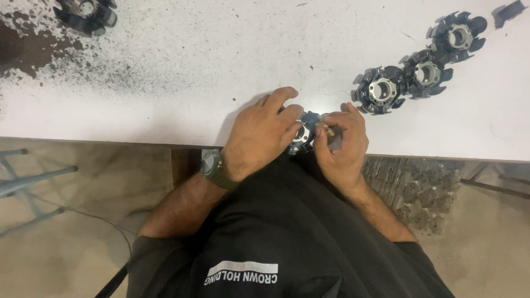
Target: The person sits at a white workbench assembling small black plastic and metal wheel-like hub components. They pick up a hub, use a small hand tool to seat internal parts into it, then place the finished hub in a growing row on the table, repeating this with successive hubs.
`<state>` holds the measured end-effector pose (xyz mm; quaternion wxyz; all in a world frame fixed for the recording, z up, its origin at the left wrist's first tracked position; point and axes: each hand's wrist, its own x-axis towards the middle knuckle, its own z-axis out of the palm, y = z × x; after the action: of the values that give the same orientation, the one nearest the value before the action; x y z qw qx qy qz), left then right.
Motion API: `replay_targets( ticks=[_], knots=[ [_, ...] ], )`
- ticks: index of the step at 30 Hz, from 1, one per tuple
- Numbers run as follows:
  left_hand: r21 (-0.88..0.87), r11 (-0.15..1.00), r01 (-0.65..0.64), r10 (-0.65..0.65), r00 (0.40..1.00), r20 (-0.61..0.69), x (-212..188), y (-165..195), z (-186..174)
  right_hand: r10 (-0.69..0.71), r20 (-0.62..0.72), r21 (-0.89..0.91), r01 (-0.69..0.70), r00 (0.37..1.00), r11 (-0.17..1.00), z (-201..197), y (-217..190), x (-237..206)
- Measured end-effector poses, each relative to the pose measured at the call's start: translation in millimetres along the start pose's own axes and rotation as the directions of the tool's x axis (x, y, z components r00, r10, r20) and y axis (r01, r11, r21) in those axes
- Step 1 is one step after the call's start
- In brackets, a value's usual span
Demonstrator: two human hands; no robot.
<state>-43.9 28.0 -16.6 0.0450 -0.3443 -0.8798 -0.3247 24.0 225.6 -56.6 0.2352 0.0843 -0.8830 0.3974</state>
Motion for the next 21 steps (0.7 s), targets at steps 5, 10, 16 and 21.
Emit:
replay_targets(
  ticks=[5,10,16,21],
  knots=[
    [-0.045,0.998,-0.037,0.035,0.998,-0.052,-1.4,-3.1,-3.6,0.016,-0.008,0.009,-0.015,1.0,1.0,-0.5,-0.3,-1.2],
    [0.049,0.991,-0.127,0.128,0.991,-0.035,0.9,-1.0,-13.6,-0.014,-0.005,0.0,0.014,1.0,1.0,-0.8,-0.6,0.2],
    [0.044,0.974,-0.223,0.221,0.974,0.043,2.3,7.8,-17.9,-0.011,-0.009,-0.01,0.011,1.0,1.0,-1.0,-2.8,1.5],
    [-0.028,0.992,-0.125,0.125,0.992,0.024,3.7,7.1,-9.7,-0.054,-0.019,0.028,0.054,0.998,0.998,-1.2,-1.6,2.5]
  ],
)
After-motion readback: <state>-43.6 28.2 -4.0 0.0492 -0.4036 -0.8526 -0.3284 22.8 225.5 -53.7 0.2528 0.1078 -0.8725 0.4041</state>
